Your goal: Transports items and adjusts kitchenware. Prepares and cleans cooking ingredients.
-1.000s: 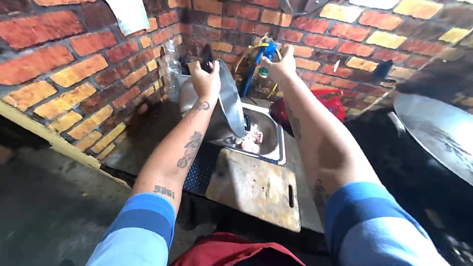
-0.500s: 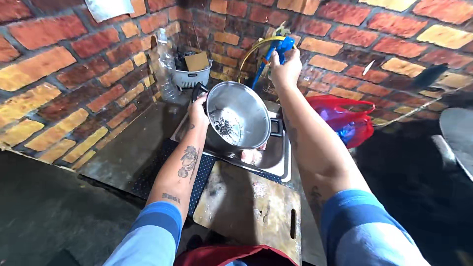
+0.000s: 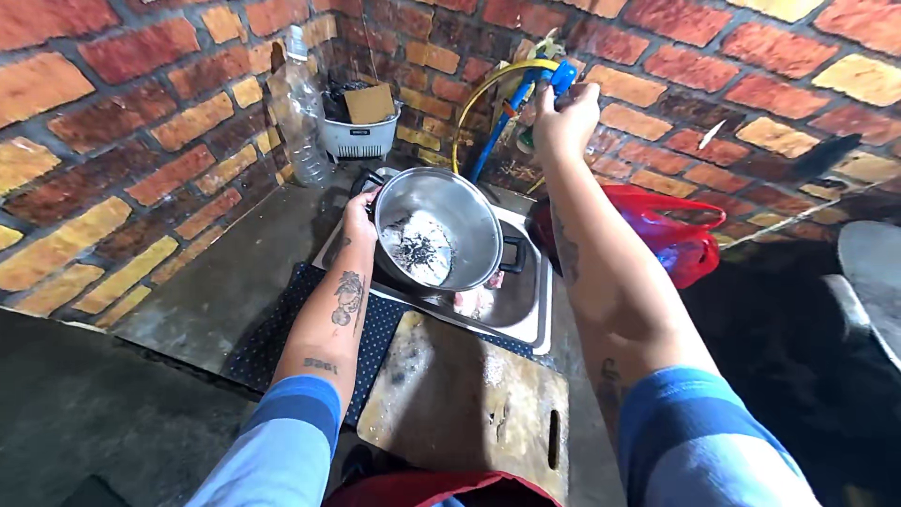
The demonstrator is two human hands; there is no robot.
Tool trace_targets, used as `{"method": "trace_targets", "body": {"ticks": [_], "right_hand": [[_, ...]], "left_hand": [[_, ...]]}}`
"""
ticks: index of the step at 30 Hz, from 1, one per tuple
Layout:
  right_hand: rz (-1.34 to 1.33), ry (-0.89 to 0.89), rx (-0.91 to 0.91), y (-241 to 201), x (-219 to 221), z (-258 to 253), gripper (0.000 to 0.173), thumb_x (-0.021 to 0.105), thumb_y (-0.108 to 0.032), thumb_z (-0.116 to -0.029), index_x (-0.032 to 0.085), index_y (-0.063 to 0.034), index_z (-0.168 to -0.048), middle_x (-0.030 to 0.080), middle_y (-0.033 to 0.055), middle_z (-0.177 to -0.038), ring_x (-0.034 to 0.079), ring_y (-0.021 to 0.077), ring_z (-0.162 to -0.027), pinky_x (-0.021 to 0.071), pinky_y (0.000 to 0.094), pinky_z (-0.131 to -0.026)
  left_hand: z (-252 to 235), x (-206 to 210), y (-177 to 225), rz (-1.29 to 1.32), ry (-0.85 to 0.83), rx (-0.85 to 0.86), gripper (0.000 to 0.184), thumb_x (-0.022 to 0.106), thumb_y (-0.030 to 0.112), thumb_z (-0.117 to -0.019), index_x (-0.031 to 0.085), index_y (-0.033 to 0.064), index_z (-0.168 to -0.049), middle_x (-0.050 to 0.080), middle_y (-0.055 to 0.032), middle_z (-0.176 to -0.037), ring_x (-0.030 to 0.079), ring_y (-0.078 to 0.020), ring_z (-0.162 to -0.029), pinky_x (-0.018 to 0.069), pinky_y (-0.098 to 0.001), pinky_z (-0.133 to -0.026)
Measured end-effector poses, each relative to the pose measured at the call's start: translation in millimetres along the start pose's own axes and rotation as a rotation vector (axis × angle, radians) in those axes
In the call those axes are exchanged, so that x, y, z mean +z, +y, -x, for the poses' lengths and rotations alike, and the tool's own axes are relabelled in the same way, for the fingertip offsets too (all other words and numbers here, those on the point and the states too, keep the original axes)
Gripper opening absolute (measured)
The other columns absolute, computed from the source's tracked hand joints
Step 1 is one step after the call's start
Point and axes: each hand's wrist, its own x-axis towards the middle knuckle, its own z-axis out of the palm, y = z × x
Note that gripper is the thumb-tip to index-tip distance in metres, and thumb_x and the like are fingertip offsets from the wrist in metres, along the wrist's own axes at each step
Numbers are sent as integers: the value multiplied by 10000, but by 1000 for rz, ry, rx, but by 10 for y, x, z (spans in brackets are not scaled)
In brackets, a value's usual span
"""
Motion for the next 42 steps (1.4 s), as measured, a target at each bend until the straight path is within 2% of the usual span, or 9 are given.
{"method": "trace_targets", "body": {"ticks": [5, 13, 15, 19, 21, 27, 33, 36, 42], "right_hand": [[114, 24, 12, -197, -11, 0, 622, 556, -608, -980, 626, -53, -1251, 703, 108, -1144, 676, 235, -1118, 526, 453, -973], [-298, -45, 14, 113, 23, -203, 468, 335, -358, -1130, 672, -36, -1088, 685, 57, -921, 681, 137, -838, 566, 356, -790], [-533, -178, 137, 225, -49, -244, 481, 319, -426, -1135, 598, -38, -1187, 674, 77, -953, 699, 184, -768, 618, 383, -683], [-763, -370, 225, 391, -174, -224, 494, 366, -463, -1117, 526, -64, -1360, 685, 67, -1074, 698, 191, -918, 604, 389, -810], [-752, -410, 226, 512, -221, -111, 536, 463, -465, -1091, 463, -70, -1452, 665, 93, -1202, 692, 201, -1017, 604, 380, -860], [-297, -309, 532, 1104, -261, 676, 429, 444, -341, -1086, 538, -12, -1344, 652, 121, -1097, 676, 201, -877, 590, 395, -759], [341, -926, 660, 1834, -14, 1374, 344, 612, -202, -1012, 628, 48, -1246, 686, 213, -1070, 670, 294, -888, 562, 484, -829], [481, -1125, 505, 1936, 222, 1665, 509, 740, -309, -963, 615, 40, -1312, 638, 287, -1243, 635, 420, -1113, 494, 610, -979], [613, -1059, 132, 2370, 877, 1711, 983, 877, -535, -728, 520, 3, -1469, 357, 315, -1575, 302, 522, -1470, 320, 720, -1136]], "left_hand": [[-117, -64, 0, -25, 66, 16, 252, 558, 40, -903, 696, -21, -1105, 729, -158, -1070, 702, -238, -954, 579, -416, -815], [-342, -282, -125, -31, 127, 34, 245, 569, 65, -899, 692, -13, -1096, 726, -154, -1064, 699, -242, -971, 581, -420, -825], [-388, -352, -155, -46, 150, 19, 255, 585, 81, -894, 693, -9, -1107, 728, -159, -1073, 705, -254, -985, 588, -440, -831], [-413, -387, -188, -156, 139, 42, 293, 619, 178, -894, 675, 12, -1129, 722, -134, -1065, 699, -242, -983, 590, -462, -837], [-449, -394, -182, -165, 127, 66, 434, 633, 220, -936, 593, 1, -1309, 715, -138, -1158, 699, -234, -1057, 590, -445, -903], [-368, -365, -83, -383, 269, 120, 752, 711, 386, -970, 349, 22, -1519, 544, -211, -1427, 569, -267, -1300, 504, -437, -1075], [-172, -359, 108, -730, 224, 59, 908, 757, 317, -911, 210, 71, -1594, 492, -229, -1479, 515, -314, -1360, 481, -502, -1083], [-138, -428, 47, -697, 189, 111, 960, 810, 183, -851, 204, 59, -1585, 464, -226, -1499, 508, -304, -1363, 481, -476, -1090], [-104, -395, -40, -540, 248, 131, 573, 487, 373, -1097, 333, 27, -1528, 515, -188, -1459, 551, -243, -1319, 491, -444, -1081]]}}
